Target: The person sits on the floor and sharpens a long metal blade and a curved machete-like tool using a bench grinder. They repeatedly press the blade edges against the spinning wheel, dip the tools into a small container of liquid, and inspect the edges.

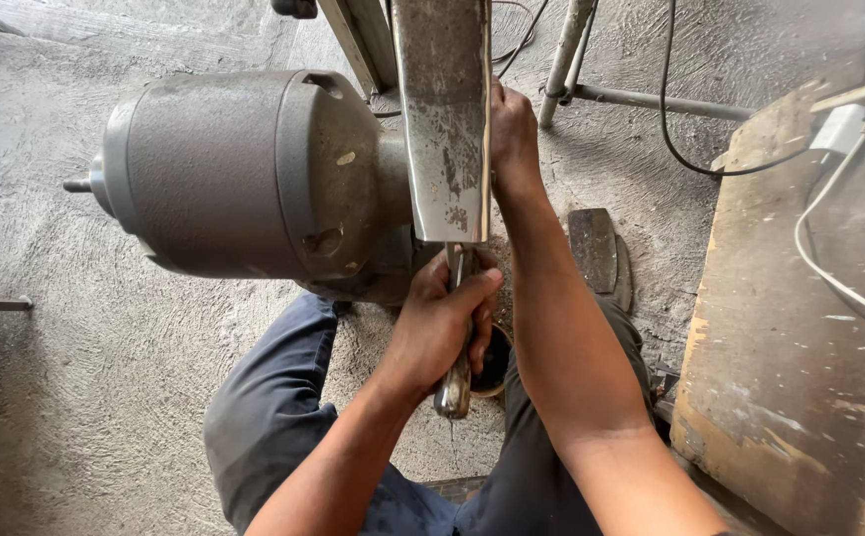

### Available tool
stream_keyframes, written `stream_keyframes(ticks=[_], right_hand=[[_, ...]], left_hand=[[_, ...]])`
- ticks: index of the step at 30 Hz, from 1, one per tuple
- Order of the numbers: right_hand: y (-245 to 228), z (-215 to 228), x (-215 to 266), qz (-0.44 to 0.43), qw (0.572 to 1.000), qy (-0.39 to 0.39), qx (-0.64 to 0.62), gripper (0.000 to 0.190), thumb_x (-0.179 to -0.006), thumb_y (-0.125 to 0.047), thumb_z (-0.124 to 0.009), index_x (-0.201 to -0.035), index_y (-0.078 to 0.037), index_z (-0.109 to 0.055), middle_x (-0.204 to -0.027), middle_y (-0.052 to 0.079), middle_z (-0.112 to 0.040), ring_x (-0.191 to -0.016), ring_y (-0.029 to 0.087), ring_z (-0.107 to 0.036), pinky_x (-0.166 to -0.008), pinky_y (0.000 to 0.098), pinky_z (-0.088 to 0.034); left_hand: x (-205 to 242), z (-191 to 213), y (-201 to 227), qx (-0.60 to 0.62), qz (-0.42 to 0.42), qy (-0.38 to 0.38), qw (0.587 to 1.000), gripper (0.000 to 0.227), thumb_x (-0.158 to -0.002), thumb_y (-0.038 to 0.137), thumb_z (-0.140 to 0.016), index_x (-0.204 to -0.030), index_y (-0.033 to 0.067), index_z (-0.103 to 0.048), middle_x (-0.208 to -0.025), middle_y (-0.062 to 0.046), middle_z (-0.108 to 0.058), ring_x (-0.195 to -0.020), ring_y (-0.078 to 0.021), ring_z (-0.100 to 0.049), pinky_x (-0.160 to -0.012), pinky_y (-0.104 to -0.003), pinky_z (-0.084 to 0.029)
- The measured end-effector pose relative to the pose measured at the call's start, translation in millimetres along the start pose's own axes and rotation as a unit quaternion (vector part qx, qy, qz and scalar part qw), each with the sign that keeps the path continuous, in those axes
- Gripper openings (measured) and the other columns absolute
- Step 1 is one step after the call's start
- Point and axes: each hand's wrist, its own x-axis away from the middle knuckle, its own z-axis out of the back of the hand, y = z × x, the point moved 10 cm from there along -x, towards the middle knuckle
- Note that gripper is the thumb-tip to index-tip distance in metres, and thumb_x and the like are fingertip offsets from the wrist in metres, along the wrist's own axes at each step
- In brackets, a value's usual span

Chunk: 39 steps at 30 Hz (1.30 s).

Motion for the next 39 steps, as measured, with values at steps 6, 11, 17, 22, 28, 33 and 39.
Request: stream_keyframes(ticks=[6, 11, 17, 22, 28, 33, 39], right_hand=[[-12, 48, 38, 0.014, 0.991, 0.011, 0.135, 0.043, -0.108, -0.043, -0.038, -0.087, -0.012, -0.061, -0.066, 0.001, -0.057, -0.055, 0.015, -0.057, -0.056, 0.0427, -0.052], [-10, 141, 148, 0.095, 0.914, 0.113, 0.377, 0.039, -0.109, -0.038, -0.049, -0.098, -0.004, -0.064, -0.091, 0.018, -0.068, -0.085, 0.034, -0.068, -0.079, 0.0494, -0.054], [1, 149, 349, 0.194, 0.866, 0.067, 0.455, 0.066, -0.09, -0.042, -0.07, -0.148, -0.015, -0.051, -0.136, 0.04, -0.043, -0.122, 0.056, -0.046, -0.103, 0.0572, -0.043], [-15, 145, 435, 0.23, 0.826, 0.099, 0.505, 0.055, -0.08, -0.041, -0.074, -0.128, -0.019, -0.058, -0.112, 0.027, -0.053, -0.1, 0.041, -0.057, -0.085, 0.0523, -0.05], [24, 161, 394, 0.035, 0.867, 0.0, 0.497, 0.037, -0.094, -0.044, -0.073, -0.089, -0.009, -0.061, -0.078, 0.007, -0.067, -0.073, 0.023, -0.07, -0.073, 0.035, -0.055], [-4, 131, 405, 0.197, 0.879, 0.009, 0.435, 0.02, -0.093, -0.025, -0.072, -0.094, -0.007, -0.063, -0.092, 0.012, -0.067, -0.088, 0.025, -0.062, -0.079, 0.0394, -0.053], [-28, 107, 367, 0.299, 0.803, 0.06, 0.512, 0.083, -0.086, -0.038, -0.066, -0.152, 0.003, -0.036, -0.147, 0.046, -0.032, -0.117, 0.054, -0.042, -0.104, 0.0603, -0.034]], left_hand=[[33, -2, -14, -0.136, -0.015, 0.018, 0.99, 0.014, -0.098, 0.016, -0.061, -0.103, 0.0043, -0.055, -0.054, -0.005, -0.051, -0.036, -0.0128, -0.047, -0.033, -0.03, -0.038], [99, -11, -63, -0.12, 0.047, 0.001, 0.992, 0.016, -0.095, 0.017, -0.061, -0.106, 0.0066, -0.056, -0.053, -0.002, -0.049, -0.034, -0.0131, -0.046, -0.033, -0.032, -0.038], [155, 3, -101, -0.147, 0.089, 0.012, 0.985, 0.019, -0.093, 0.016, -0.062, -0.107, 0.0043, -0.057, -0.049, -0.002, -0.046, -0.033, -0.0138, -0.044, -0.032, -0.032, -0.038], [176, 11, -106, -0.156, 0.08, 0.017, 0.984, 0.018, -0.094, 0.015, -0.06, -0.106, 0.0017, -0.058, -0.049, -0.002, -0.048, -0.032, -0.0131, -0.044, -0.032, -0.032, -0.038], [176, 15, -111, -0.132, 0.085, 0.012, 0.988, 0.017, -0.093, 0.013, -0.059, -0.104, 0.0005, -0.057, -0.047, -0.004, -0.046, -0.031, -0.0139, -0.043, -0.032, -0.032, -0.038], [164, 14, -115, -0.081, 0.083, 0.003, 0.993, 0.016, -0.093, 0.01, -0.06, -0.104, -0.0013, -0.057, -0.05, -0.002, -0.046, -0.033, -0.0126, -0.043, -0.032, -0.032, -0.038], [149, 18, -118, -0.106, 0.114, -0.014, 0.988, 0.016, -0.092, 0.008, -0.061, -0.104, -0.0023, -0.057, -0.051, -0.001, -0.047, -0.032, -0.0126, -0.043, -0.031, -0.031, -0.038]])
